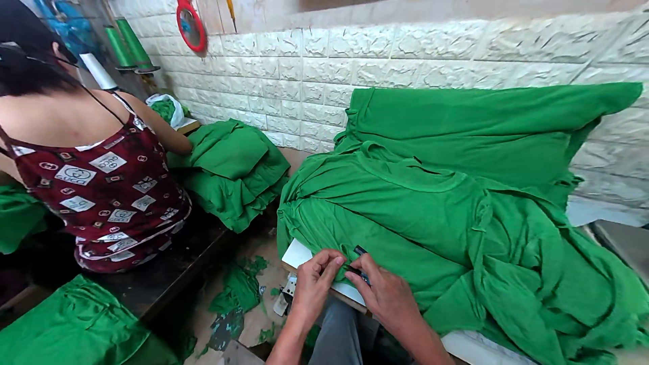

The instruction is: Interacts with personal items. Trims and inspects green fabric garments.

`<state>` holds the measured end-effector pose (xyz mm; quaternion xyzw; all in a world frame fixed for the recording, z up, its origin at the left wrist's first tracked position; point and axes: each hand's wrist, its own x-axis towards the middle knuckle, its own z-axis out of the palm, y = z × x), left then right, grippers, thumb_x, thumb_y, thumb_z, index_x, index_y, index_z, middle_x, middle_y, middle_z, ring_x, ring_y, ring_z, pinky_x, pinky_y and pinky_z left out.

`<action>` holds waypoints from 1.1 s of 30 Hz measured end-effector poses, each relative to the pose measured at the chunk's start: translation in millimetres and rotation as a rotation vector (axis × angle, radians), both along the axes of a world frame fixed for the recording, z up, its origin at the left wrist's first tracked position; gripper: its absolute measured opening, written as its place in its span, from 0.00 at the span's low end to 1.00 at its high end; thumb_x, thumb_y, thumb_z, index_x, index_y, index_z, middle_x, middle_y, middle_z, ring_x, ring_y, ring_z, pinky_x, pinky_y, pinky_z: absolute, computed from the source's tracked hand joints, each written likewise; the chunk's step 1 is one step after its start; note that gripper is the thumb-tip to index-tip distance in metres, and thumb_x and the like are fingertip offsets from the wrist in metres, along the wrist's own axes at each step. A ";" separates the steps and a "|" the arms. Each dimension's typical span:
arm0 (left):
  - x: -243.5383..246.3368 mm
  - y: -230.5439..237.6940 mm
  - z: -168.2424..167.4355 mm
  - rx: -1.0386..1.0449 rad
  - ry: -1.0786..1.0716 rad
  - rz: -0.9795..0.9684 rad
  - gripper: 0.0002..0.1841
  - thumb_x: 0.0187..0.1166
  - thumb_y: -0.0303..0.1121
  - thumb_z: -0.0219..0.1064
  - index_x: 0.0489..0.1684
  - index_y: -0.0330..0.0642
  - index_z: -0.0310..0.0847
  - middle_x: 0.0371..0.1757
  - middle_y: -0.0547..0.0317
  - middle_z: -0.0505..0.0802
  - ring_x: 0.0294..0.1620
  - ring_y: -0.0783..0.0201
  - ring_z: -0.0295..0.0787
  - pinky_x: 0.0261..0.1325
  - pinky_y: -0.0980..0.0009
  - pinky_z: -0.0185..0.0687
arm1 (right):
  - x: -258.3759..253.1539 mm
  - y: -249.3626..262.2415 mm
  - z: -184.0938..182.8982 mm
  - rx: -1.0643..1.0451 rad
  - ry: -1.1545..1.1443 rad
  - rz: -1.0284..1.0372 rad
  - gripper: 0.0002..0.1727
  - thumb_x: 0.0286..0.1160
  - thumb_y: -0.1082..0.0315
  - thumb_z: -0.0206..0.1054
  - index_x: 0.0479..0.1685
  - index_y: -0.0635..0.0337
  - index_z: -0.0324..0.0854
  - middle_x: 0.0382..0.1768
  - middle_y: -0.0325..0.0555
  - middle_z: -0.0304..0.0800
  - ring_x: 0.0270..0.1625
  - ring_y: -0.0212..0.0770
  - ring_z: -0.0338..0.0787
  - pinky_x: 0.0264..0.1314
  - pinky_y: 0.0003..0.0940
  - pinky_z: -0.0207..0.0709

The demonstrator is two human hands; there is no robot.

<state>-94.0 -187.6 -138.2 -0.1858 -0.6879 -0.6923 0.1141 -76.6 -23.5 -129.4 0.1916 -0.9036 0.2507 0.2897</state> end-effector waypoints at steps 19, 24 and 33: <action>9.9 -45.9 -2.4 0.004 0.101 0.574 0.19 0.93 0.35 0.47 0.31 0.41 0.80 0.28 0.72 0.86 0.33 0.80 0.82 0.42 0.81 0.79 | 74.5 71.2 10.6 -0.447 -0.055 -0.214 0.13 0.80 0.62 0.68 0.46 0.65 0.82 0.30 0.40 0.88 0.29 0.21 0.83 0.33 0.16 0.79; 26.8 -23.8 0.4 0.063 0.310 0.500 0.10 0.92 0.39 0.53 0.41 0.50 0.77 0.38 0.77 0.88 0.41 0.82 0.86 0.47 0.83 0.84 | 91.7 85.6 4.6 -0.294 -0.089 -0.162 0.15 0.75 0.58 0.73 0.51 0.60 0.89 0.47 0.48 0.91 0.35 0.31 0.86 0.34 0.24 0.82; 35.7 42.6 -3.8 -0.445 0.424 0.039 0.11 0.83 0.35 0.66 0.39 0.42 0.94 0.51 0.59 0.96 0.58 0.63 0.89 0.64 0.63 0.81 | 78.8 84.2 2.1 -0.656 -0.176 -0.142 0.10 0.82 0.62 0.64 0.41 0.60 0.85 0.27 0.29 0.84 0.24 0.14 0.77 0.27 0.10 0.72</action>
